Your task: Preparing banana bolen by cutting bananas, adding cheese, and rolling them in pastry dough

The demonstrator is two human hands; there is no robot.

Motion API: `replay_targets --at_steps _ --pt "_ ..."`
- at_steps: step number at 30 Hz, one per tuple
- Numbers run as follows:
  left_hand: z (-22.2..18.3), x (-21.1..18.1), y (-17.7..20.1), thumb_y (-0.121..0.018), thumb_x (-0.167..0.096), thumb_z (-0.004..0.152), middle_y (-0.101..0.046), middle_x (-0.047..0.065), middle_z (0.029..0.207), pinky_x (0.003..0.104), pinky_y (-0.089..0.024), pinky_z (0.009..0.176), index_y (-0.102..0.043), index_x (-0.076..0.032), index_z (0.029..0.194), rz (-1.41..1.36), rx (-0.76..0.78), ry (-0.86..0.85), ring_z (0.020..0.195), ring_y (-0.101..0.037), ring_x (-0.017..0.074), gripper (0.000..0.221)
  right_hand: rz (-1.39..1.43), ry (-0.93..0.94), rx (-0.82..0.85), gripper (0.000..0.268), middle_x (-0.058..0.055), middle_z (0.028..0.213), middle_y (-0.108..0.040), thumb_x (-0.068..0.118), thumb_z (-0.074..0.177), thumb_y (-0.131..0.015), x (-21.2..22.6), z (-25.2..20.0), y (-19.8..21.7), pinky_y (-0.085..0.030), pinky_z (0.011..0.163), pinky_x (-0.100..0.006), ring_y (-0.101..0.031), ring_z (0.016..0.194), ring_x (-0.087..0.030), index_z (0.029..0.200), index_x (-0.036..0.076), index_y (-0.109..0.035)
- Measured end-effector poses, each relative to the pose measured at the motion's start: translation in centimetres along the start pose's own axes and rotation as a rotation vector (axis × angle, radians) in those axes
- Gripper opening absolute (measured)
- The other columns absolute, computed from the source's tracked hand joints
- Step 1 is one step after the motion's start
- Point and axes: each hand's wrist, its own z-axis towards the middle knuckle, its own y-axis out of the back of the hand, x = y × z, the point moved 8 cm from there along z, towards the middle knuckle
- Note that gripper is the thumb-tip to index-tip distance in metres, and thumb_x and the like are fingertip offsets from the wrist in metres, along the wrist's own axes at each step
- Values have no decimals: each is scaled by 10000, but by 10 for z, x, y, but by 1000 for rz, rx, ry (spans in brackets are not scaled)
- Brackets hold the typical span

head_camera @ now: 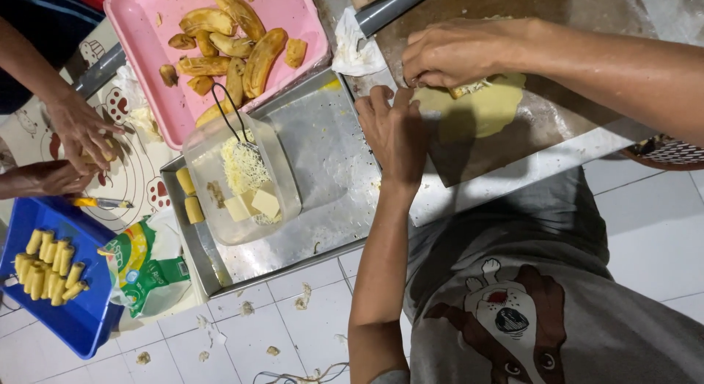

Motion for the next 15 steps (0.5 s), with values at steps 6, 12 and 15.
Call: replay_targets --at_steps 6,12,15 --pt "3 -2 3 -642 6 834 -539 142 921 409 -421 817 -658 -14 841 -96 -7 18 873 -471 305 26 -40 -34 73 175 43 913 -654 95 821 -704 -1 -1 -7 -490 1024 -427 -589 972 -182 980 159 -736" --pt "-2 9 -1 -721 15 786 -574 136 949 412 -446 883 -609 -45 1018 -145 2 58 921 -508 314 264 -132 -23 129 45 53 858 -599 150 831 -718 -3 4 -13 -444 942 -367 -537 963 -159 854 188 -726" --pt "-2 5 1 -772 -10 762 -574 150 956 420 -450 864 -669 -23 1021 -108 -3 36 914 -503 322 279 -122 -6 99 83 47 909 -599 173 853 -704 -2 2 -8 -457 955 -379 -545 956 -167 920 203 -743"
